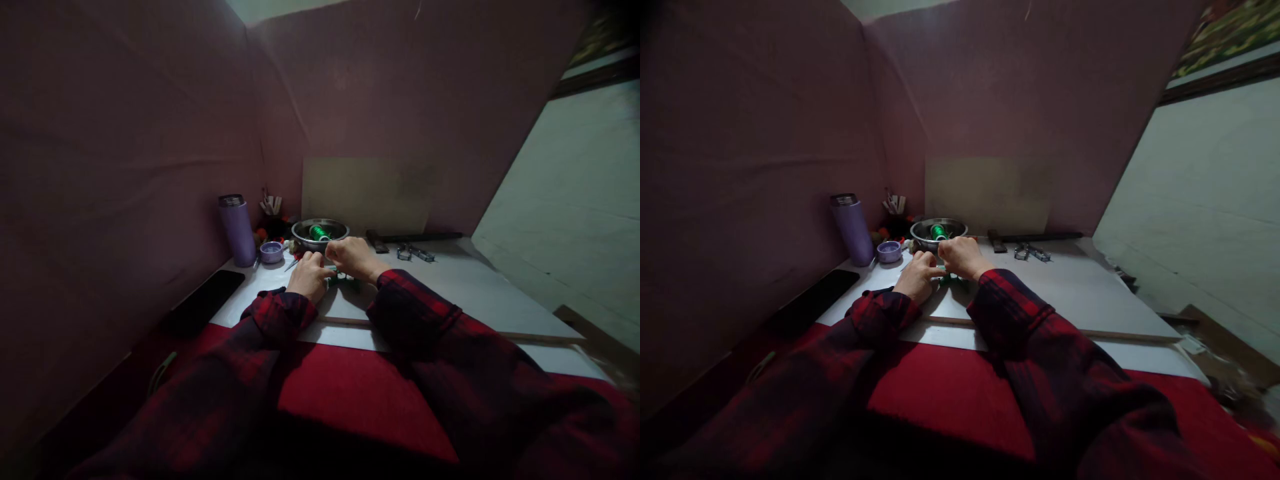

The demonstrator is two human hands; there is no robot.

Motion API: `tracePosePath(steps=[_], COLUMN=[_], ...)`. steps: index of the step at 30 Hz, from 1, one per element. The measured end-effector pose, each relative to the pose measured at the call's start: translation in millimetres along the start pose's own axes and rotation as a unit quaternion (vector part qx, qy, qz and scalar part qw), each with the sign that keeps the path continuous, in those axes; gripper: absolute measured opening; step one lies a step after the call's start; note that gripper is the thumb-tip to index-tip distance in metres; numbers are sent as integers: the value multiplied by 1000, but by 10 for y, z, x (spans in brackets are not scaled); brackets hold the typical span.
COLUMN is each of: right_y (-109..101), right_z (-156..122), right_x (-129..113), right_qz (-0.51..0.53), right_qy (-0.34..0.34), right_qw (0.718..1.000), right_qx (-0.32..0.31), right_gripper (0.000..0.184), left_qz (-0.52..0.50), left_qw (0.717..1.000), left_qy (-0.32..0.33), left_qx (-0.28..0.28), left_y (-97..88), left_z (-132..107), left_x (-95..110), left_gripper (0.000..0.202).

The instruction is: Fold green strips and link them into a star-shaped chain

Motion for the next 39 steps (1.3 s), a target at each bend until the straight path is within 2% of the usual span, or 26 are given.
tracePosePath(steps=[4, 7, 12, 16, 21, 35, 39], right_y=[-32, -37, 31, 148, 239, 290, 293], right_z=[-107, -268, -565, -698, -736, -751, -771], right_x=[-155, -196, -155, -90, -89, -94, -97], right_qz=[-26, -52, -80, -68, -57, -53, -35], right_qy=[-21, -8, 12, 36, 38, 26, 29], right_qw=[999, 998, 996, 996, 997, 998, 999], right_qx=[-13, -19, -36, -37, -28, -17, 1], right_gripper=[22, 24, 26, 26, 28, 29, 28], left_qz=[0, -14, -27, -42, -52, -47, -63], left_qw=[999, 999, 998, 997, 998, 999, 997], left_qy=[-31, -35, -31, -38, -33, 2, -23], left_qx=[-32, -34, -41, -44, -27, 10, 38], left_y=[-33, -26, -38, -68, -75, -39, -73], left_z=[-14, -12, -19, -30, -18, 17, 16], left_x=[1, -12, -11, -11, -35, -72, -94], left_gripper=[31, 32, 34, 36, 37, 37, 38])
Point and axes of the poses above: each hand's wrist, its own z-axis towards the middle knuckle, its own y-axis out of the palm, x = y × z, the point moved 3 cm from there along z, towards the middle knuckle, and after that the axes turned 13 degrees about -x, right-handed, at the moved point
